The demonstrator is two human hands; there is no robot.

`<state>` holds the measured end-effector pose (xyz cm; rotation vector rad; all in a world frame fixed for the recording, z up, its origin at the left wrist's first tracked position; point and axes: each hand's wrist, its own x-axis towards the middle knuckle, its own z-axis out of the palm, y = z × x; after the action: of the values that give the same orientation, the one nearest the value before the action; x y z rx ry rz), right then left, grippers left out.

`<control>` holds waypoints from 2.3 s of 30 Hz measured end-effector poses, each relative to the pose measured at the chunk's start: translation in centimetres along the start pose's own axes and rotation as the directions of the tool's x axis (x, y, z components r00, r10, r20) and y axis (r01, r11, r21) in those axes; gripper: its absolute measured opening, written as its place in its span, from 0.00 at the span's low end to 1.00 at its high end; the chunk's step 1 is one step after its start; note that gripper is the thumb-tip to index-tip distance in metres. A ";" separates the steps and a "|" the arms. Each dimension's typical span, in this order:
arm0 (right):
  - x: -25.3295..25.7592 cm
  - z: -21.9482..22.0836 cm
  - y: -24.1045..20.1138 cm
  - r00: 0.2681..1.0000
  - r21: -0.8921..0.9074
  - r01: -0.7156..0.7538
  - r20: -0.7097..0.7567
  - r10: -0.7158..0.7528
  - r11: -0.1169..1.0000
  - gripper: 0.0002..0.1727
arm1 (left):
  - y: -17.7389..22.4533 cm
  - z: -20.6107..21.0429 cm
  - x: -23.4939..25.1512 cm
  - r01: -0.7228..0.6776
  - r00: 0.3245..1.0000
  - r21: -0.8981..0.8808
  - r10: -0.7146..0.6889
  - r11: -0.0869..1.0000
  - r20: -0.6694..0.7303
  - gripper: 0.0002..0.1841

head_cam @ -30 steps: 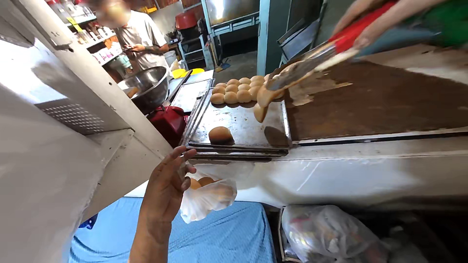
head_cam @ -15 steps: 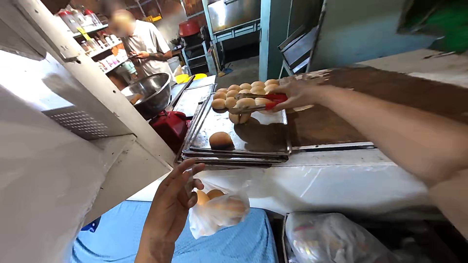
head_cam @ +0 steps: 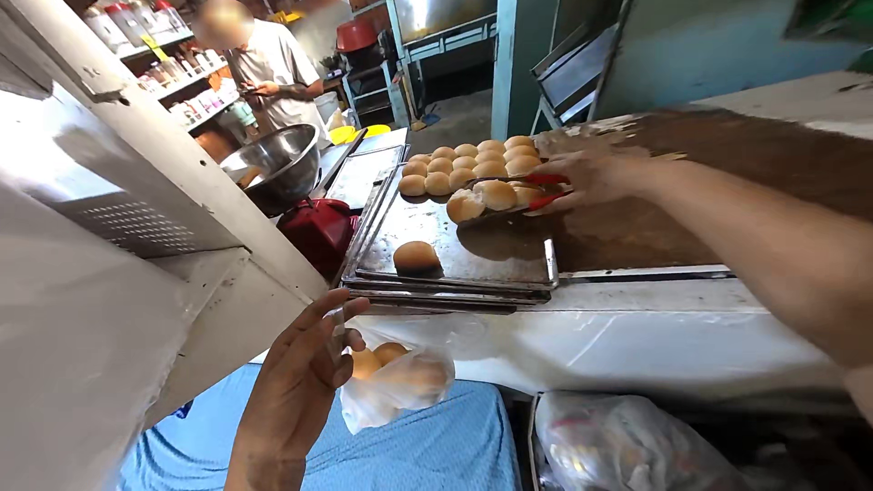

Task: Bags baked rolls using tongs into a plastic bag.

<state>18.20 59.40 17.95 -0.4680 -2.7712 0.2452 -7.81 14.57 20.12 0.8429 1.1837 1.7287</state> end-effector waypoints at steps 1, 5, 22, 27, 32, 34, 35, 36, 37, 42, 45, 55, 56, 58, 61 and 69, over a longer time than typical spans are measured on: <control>0.0 -0.3 -0.5 1.000 0.028 -0.022 0.019 0.021 0.999 0.28 | 0.2 0.0 0.1 -0.003 1.000 0.004 0.003 1.000 0.006 0.19; 0.1 0.6 0.6 0.999 0.106 -0.013 -0.043 0.017 0.994 0.23 | 1.4 0.3 0.4 -0.017 1.000 0.026 0.016 1.000 0.016 0.20; -1.0 -7.1 -8.1 0.987 0.571 -0.143 0.137 0.078 0.808 0.15 | 8.0 5.1 4.3 0.109 0.994 0.228 -0.105 0.968 -0.028 0.17; -0.2 -8.8 -10.8 0.971 0.506 0.133 0.105 -0.214 0.852 0.15 | 8.5 6.9 4.5 0.031 0.999 0.329 -0.026 0.944 -0.018 0.15; 0.7 -10.0 -13.6 0.936 0.399 0.242 0.143 -0.321 0.885 0.15 | 10.3 9.1 3.9 -0.102 0.994 0.403 0.104 0.909 0.018 0.19; 0.9 -10.7 -14.9 0.936 0.381 0.222 0.174 -0.306 0.897 0.13 | 10.8 10.1 4.0 -0.097 0.994 0.443 0.110 0.891 -0.004 0.18; 1.1 -11.1 -15.5 0.935 0.371 0.215 0.190 -0.300 0.903 0.12 | 11.0 10.7 4.2 -0.082 0.995 0.456 0.100 0.886 -0.016 0.18; 1.4 -11.3 -15.9 0.931 0.349 0.234 0.189 -0.313 0.907 0.11 | 11.3 11.4 4.7 -0.057 0.997 0.460 0.074 0.886 -0.020 0.17; 1.7 -11.5 -16.1 0.924 0.326 0.273 0.172 -0.341 0.905 0.12 | 11.7 12.2 5.2 -0.029 0.999 0.466 0.046 0.884 -0.025 0.17; 1.9 -14.1 -16.7 0.898 0.183 0.394 0.133 -0.420 0.901 0.16 | 13.4 14.8 8.0 -0.038 0.993 0.647 0.102 0.762 -0.061 0.18; 0.9 -14.9 -16.4 0.903 0.143 0.389 0.134 -0.407 0.910 0.17 | 14.7 14.9 8.7 0.000 0.992 0.576 0.070 0.817 -0.101 0.15; -1.5 -17.6 -17.7 0.965 0.108 0.256 0.030 -0.260 0.961 0.17 | 15.3 20.1 8.6 -0.114 0.981 0.518 0.013 0.848 0.195 0.13; -1.7 -17.5 -17.8 0.964 0.107 0.262 0.012 -0.264 0.959 0.17 | 15.7 20.1 8.7 -0.117 0.981 0.474 0.027 0.873 0.194 0.12; -1.8 -17.0 -17.5 0.957 0.059 0.289 -0.007 -0.289 0.956 0.17 | 16.2 19.5 9.0 -0.105 0.982 0.402 0.031 0.909 0.185 0.13; -1.7 -15.9 -17.0 0.968 0.086 0.248 0.000 -0.249 0.965 0.18 | 16.5 18.2 9.1 -0.139 0.983 0.321 0.090 0.937 0.163 0.14; 1.4 -9.5 -16.5 0.961 0.061 0.274 -0.003 -0.275 0.960 0.18 | 13.5 16.2 10.7 -0.058 0.997 0.322 0.068 0.945 -0.020 0.16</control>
<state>15.37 45.62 30.81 -0.0639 -2.7821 0.2628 -1.69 27.81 38.75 1.0608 1.5009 1.6266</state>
